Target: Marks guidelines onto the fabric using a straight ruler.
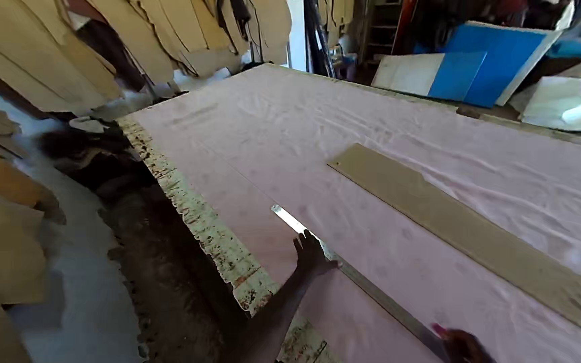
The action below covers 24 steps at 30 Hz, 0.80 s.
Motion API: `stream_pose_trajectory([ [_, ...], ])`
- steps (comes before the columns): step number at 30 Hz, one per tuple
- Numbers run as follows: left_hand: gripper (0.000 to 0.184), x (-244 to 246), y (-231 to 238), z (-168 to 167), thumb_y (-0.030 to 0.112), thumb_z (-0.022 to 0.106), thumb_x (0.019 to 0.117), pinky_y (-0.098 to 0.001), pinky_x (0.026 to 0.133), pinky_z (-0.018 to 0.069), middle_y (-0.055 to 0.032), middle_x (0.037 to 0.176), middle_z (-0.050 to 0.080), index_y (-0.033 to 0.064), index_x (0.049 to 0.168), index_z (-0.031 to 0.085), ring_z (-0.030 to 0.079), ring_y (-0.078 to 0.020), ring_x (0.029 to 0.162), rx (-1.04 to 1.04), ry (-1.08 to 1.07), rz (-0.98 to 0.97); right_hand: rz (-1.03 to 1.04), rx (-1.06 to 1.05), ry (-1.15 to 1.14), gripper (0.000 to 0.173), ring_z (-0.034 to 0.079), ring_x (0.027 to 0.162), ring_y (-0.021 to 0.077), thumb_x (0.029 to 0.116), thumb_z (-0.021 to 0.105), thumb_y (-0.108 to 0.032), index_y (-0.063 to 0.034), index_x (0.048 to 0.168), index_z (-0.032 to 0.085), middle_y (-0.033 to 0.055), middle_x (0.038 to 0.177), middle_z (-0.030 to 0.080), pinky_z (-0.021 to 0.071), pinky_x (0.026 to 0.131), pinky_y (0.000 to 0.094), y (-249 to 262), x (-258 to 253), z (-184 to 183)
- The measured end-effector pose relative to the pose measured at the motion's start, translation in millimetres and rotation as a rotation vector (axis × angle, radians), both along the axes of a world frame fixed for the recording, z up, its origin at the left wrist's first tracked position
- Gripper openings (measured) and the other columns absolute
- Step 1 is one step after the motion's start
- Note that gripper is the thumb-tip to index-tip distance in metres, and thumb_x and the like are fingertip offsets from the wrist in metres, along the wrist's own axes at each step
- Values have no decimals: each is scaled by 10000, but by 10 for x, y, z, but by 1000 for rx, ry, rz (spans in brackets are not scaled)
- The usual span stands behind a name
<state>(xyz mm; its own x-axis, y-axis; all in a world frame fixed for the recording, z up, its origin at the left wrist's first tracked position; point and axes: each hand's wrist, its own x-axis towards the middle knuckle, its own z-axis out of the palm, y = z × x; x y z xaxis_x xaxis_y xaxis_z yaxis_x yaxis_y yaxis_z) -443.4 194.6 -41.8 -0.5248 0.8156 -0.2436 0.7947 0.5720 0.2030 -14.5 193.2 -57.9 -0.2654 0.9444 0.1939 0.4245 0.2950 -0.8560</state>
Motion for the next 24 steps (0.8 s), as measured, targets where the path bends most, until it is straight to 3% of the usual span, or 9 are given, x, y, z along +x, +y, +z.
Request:
stream_pose_trajectory([
  [5,1486,-20,-25,-142,972,548,629,-716,1214,29,-314,1681,-3,-91,1594,164,-6,-484,1564,12,-39,9,379,-67,-90,180,705,790,119,939,684,-210,-78,1059,710,14,900,731,620,752,351,833,-2278,176],
  [6,1373,-16,-27,-162,898,575,708,-725,1209,49,-310,1683,26,-86,1589,200,18,-481,1565,32,-40,8,425,-91,-140,208,714,807,137,944,688,-241,-87,1082,709,20,908,736,620,776,387,958,-2698,201],
  [8,866,-6,-30,-260,465,576,970,-747,1194,90,-304,1677,114,-82,1571,277,79,-484,1561,104,-13,-4,479,-100,-236,258,716,798,176,949,694,-315,-125,1123,715,29,894,739,611,777,457,1146,-3461,192],
  [11,595,26,-23,-378,214,457,1034,-746,1186,132,-267,1675,193,-19,1571,348,155,-465,1555,162,64,8,523,-65,-344,258,706,764,204,975,671,-342,-183,1175,706,22,878,741,594,723,502,1279,-4296,137],
  [13,658,40,-36,-385,295,476,1017,-753,1185,100,-277,1670,196,-22,1576,335,133,-469,1558,137,60,-1,525,-61,-355,223,694,738,236,983,661,-301,-189,1172,701,41,857,727,577,673,529,1269,-4612,141],
  [16,1008,42,-51,-379,648,579,850,-769,1167,80,-291,1665,197,-20,1570,351,112,-482,1556,96,78,-13,545,-35,-351,191,680,709,280,1005,632,-287,-186,1153,696,69,827,710,557,621,549,1199,-4789,228],
  [18,951,35,-47,-359,582,587,884,-777,1165,77,-314,1656,192,-38,1564,349,111,-489,1554,66,83,-35,575,8,-360,179,669,694,290,1015,611,-288,-179,1132,691,80,812,691,550,599,551,1189,-4803,271],
  [21,1012,40,-58,-376,615,595,868,-763,1175,83,-306,1667,162,-35,1585,300,105,-476,1559,39,92,-36,623,82,-462,192,709,803,272,993,615,-303,-193,1114,714,63,888,730,572,696,552,1337,-4964,230],
  [24,1314,15,-56,-396,934,460,715,-771,1168,57,-275,1682,151,-19,1601,271,89,-473,1562,43,86,-27,692,52,-641,201,715,888,291,951,630,-277,-187,1110,713,81,933,736,563,755,559,1419,-4950,391],
])
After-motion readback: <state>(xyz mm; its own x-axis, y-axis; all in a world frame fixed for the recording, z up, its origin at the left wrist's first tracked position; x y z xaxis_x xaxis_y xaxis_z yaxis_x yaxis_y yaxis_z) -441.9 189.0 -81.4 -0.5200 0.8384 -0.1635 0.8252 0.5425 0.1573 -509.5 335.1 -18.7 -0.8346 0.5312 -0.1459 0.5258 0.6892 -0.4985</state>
